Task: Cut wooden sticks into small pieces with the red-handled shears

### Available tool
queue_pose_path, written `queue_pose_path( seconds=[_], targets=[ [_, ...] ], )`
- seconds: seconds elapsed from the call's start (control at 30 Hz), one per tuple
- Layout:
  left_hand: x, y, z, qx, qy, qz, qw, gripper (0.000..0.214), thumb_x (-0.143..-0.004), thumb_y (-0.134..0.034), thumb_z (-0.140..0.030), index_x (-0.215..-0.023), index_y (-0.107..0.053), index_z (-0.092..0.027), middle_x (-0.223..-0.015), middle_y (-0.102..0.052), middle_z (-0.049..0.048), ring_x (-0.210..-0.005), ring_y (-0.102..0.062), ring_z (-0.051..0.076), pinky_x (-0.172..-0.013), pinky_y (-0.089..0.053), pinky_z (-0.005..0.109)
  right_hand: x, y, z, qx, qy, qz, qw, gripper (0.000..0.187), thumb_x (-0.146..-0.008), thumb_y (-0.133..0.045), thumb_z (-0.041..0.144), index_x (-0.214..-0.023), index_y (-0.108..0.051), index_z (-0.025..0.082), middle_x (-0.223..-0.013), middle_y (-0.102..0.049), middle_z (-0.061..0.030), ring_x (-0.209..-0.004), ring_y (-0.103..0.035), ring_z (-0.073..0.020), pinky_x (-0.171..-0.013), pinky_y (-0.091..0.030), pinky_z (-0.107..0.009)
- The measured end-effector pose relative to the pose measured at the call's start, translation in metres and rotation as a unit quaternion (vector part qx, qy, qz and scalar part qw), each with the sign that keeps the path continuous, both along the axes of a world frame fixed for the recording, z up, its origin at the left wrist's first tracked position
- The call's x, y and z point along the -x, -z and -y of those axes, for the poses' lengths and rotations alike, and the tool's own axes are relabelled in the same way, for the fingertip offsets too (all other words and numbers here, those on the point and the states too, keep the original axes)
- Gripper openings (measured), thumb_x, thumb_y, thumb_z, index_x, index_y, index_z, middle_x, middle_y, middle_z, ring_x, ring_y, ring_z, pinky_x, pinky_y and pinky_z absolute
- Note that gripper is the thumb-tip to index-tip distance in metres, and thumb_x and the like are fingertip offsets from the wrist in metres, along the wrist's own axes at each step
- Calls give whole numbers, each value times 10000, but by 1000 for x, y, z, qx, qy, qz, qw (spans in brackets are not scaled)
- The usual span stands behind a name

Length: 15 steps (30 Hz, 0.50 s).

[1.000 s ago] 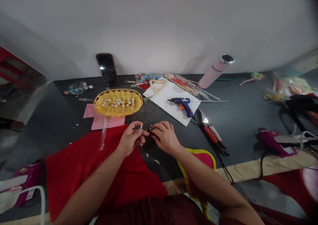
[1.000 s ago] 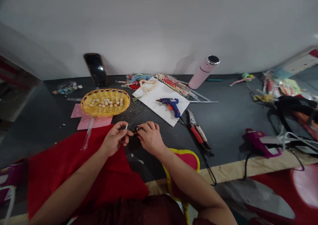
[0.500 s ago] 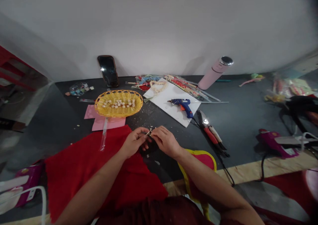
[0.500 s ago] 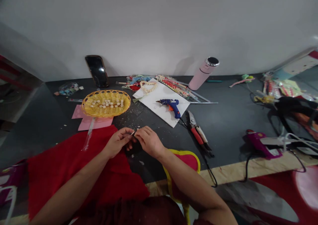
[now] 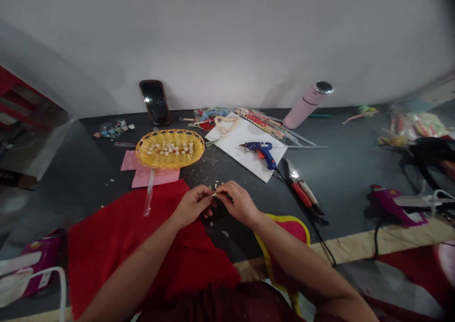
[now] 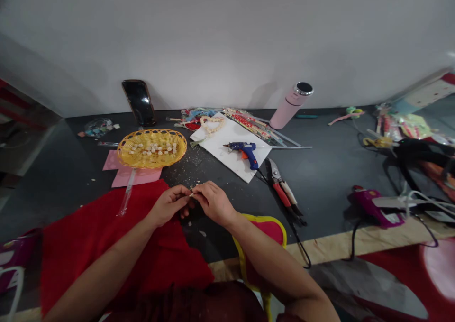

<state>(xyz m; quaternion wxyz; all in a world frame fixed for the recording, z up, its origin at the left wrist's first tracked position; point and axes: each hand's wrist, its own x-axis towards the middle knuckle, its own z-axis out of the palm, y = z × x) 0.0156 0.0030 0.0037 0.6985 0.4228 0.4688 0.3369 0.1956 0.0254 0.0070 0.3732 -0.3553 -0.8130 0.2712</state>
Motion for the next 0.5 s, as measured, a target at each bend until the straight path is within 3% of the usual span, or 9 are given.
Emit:
queue_pose_path(
  seconds=[0.5],
  targets=[
    [1,-2,0,-17,20,-18,1000,289,-786,-594,-432,-827,-538,-151,-671,-611,-11,-462,-548,61,-433,-435,170,0,-2,1,-6,-19,2,1000,99,-905,-481,210,-960,-563,217,-868,-652,-48,-797,-561,-171,-751,-486,-321]
  ],
)
